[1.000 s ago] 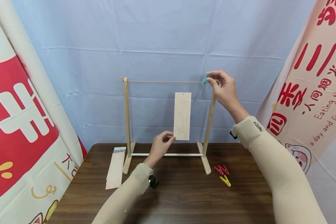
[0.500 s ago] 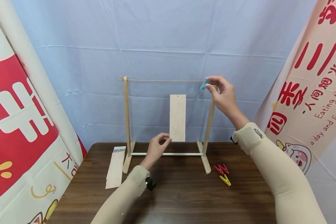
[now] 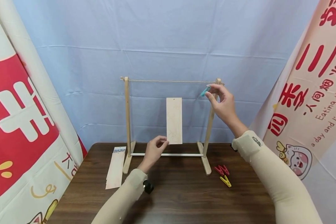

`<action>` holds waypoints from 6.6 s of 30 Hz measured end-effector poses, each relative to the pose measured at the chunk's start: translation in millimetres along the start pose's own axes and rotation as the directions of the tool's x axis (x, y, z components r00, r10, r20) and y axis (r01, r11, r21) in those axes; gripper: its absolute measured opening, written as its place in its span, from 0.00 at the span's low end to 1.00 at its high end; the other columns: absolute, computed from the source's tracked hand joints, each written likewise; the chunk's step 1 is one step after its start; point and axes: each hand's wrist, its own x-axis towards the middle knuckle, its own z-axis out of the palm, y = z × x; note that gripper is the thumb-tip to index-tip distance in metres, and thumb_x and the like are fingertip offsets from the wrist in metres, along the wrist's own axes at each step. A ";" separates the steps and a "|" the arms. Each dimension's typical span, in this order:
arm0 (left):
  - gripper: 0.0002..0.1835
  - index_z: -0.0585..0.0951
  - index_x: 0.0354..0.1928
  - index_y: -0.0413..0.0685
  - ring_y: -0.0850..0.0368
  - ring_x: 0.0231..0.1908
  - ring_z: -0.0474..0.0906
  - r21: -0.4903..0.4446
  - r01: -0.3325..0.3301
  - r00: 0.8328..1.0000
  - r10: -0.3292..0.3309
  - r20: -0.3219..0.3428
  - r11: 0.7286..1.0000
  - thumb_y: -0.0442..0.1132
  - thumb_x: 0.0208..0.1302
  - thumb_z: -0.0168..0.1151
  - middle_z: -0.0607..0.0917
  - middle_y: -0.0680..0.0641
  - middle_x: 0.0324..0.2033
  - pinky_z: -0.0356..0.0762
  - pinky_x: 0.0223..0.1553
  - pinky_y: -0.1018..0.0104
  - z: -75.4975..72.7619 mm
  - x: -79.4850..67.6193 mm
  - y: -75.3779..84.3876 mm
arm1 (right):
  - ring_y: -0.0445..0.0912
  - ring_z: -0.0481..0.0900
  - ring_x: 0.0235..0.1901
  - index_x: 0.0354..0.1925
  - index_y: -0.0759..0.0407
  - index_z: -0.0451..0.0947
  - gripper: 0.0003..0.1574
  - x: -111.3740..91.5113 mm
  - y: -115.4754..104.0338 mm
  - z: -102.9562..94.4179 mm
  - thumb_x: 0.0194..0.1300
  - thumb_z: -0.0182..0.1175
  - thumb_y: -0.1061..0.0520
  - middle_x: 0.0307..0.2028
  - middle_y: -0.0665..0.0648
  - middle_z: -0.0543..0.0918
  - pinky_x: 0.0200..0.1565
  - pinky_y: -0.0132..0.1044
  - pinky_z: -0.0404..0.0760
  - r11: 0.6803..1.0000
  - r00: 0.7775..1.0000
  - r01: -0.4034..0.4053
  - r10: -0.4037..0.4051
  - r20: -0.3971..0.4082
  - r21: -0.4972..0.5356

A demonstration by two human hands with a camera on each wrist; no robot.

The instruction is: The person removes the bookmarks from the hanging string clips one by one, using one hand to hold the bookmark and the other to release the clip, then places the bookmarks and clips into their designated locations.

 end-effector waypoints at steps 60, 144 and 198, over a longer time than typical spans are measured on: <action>0.06 0.89 0.48 0.46 0.54 0.43 0.90 0.050 0.170 0.984 -0.167 -0.066 0.984 0.36 0.72 0.73 0.93 0.49 0.39 0.85 0.50 0.62 -40.2 -47.7 -41.1 | 0.46 0.83 0.42 0.57 0.81 0.79 0.23 -79.3 26.0 -3.7 0.64 0.69 0.79 0.43 0.77 0.84 0.56 0.32 0.81 0.982 0.983 -0.170 0.174 0.048 -0.080; 0.05 0.88 0.45 0.48 0.60 0.39 0.87 0.282 0.283 0.959 -0.266 -0.095 0.917 0.35 0.71 0.74 0.92 0.53 0.36 0.85 0.47 0.62 -121.6 -117.3 -56.0 | 0.40 0.82 0.42 0.60 0.77 0.80 0.25 -198.9 79.5 -33.7 0.65 0.68 0.79 0.45 0.76 0.84 0.44 0.20 0.78 0.934 0.941 -0.331 0.337 0.027 -0.135; 0.08 0.88 0.50 0.45 0.67 0.41 0.85 0.411 0.437 0.899 -0.396 -0.185 0.800 0.39 0.75 0.71 0.93 0.47 0.41 0.79 0.45 0.73 -207.7 -170.4 -65.3 | 0.35 0.81 0.39 0.60 0.69 0.84 0.26 -265.0 83.8 -66.2 0.64 0.73 0.73 0.40 0.64 0.86 0.41 0.24 0.80 0.872 0.918 -0.363 0.394 0.033 -0.327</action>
